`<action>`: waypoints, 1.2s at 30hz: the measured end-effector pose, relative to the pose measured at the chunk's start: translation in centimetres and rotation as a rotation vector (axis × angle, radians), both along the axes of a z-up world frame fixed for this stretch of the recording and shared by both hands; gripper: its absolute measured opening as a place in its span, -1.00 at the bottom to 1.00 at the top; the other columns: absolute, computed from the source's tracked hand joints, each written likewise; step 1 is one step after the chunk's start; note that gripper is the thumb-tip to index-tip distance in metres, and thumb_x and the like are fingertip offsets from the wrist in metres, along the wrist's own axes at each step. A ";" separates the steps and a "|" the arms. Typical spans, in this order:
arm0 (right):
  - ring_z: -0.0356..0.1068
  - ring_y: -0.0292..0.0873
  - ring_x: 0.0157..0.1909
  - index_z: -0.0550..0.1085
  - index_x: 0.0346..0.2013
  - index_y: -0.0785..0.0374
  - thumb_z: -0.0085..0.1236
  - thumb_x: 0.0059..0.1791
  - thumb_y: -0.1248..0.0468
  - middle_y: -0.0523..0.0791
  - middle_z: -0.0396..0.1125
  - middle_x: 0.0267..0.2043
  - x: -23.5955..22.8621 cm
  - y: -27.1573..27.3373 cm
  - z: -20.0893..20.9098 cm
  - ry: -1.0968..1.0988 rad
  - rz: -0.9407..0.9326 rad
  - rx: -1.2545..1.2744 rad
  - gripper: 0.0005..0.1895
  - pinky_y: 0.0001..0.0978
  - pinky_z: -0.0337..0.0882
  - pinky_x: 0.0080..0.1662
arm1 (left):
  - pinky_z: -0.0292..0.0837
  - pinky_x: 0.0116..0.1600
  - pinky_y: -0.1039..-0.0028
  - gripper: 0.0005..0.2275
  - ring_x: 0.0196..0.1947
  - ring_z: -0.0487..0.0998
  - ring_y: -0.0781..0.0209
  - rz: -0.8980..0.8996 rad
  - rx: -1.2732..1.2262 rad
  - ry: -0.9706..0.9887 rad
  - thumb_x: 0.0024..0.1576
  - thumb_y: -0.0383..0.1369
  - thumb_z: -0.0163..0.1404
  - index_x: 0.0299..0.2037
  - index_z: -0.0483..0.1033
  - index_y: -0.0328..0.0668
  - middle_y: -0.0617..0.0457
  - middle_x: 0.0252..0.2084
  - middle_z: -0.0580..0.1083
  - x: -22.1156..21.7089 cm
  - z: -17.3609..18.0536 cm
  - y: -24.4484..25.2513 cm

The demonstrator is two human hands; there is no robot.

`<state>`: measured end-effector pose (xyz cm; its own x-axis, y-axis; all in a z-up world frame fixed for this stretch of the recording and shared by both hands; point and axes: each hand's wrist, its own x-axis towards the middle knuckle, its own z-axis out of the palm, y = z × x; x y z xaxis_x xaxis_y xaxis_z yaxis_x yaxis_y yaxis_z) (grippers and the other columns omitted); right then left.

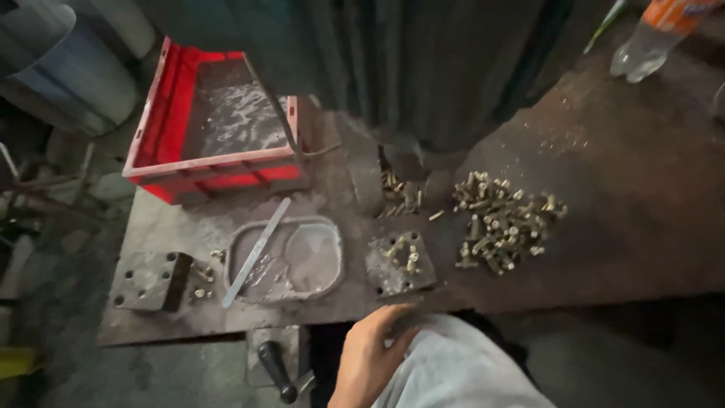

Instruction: The person picks up small brass fittings from a pile on the workbench, dips each one into a tray of liquid, positions it under a drill press, and operates the machine to thread the fitting, placing finished pieces onto a growing pile. They repeat this cycle continuously, occasionally brushing debris off the fixture.

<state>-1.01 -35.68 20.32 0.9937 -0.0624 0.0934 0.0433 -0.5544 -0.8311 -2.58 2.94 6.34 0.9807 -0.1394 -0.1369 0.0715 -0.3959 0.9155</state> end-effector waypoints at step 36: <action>0.43 -0.18 -0.01 0.35 0.23 0.26 0.00 -0.02 0.46 -0.02 0.46 0.00 7.0 19.0 -20.2 0.116 0.284 0.395 -0.51 -0.33 0.48 0.02 | 0.60 -0.08 0.41 -0.73 -0.18 0.68 0.06 0.389 0.019 -0.597 0.11 -0.45 0.19 0.03 0.55 -0.21 -0.05 -0.04 0.54 5.7 1.2 -5.0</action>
<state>5.95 -16.70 0.09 0.9789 0.2042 0.0050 0.0418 -0.1763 -0.9835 3.09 -2.03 7.57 0.8672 0.2333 0.4399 -0.3001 -0.4601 0.8356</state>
